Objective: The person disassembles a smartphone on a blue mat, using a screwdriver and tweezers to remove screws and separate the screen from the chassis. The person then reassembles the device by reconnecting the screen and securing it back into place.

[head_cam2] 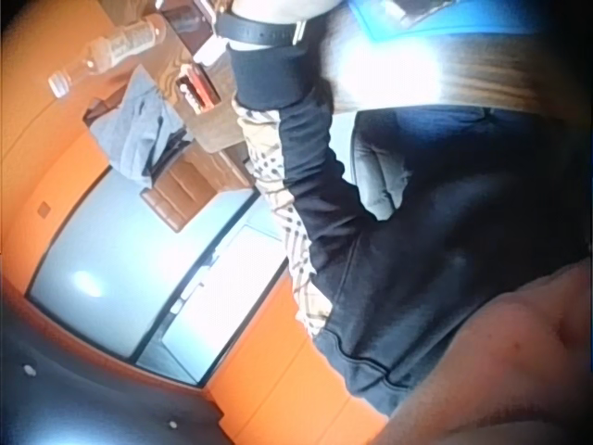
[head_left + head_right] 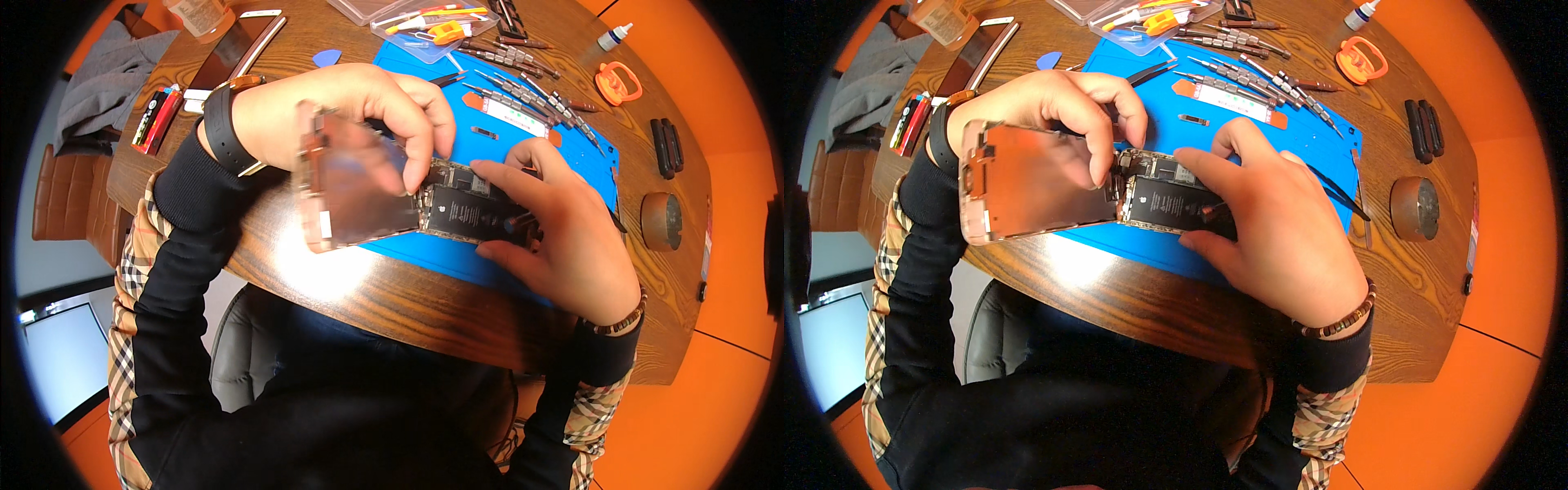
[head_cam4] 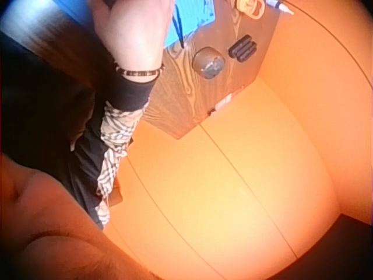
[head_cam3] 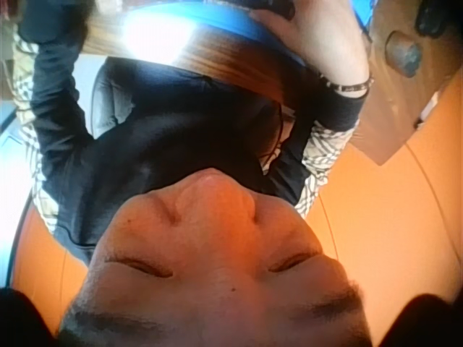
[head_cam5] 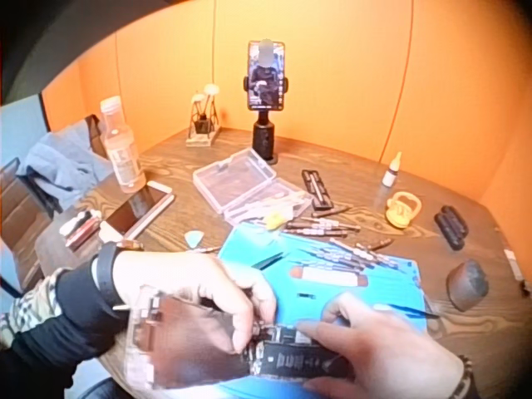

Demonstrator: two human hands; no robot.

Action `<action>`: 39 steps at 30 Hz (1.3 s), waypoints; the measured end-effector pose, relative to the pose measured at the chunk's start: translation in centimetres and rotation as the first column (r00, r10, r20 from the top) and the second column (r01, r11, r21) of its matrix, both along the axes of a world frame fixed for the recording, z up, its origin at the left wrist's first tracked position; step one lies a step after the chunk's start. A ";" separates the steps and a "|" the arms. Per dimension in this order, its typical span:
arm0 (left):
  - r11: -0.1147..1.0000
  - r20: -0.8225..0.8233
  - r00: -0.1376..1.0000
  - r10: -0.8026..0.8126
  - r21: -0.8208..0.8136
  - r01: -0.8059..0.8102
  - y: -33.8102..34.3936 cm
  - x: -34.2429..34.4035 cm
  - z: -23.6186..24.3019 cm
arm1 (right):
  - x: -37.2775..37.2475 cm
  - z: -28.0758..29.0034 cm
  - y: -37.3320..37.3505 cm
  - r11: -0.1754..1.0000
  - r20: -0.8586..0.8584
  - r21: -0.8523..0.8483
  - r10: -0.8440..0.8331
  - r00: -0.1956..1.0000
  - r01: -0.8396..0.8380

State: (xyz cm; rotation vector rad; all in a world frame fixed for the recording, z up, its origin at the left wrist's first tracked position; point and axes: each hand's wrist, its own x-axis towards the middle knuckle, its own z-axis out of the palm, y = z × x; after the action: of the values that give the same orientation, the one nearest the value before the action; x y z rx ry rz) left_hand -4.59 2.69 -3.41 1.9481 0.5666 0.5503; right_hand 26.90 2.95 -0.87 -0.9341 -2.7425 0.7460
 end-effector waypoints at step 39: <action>0.997 -0.115 0.992 0.042 -0.063 -0.050 -0.9 -1.4 0.4 | -4.9 -2.2 0.6 0.971 -0.817 -0.060 -0.180 0.548 0.230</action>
State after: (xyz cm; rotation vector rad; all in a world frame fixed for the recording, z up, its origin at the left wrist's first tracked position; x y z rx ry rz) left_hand -5.96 1.79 -3.05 1.9163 0.6947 0.4455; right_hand 22.01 3.56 -3.11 -0.6314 -1.7706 0.7868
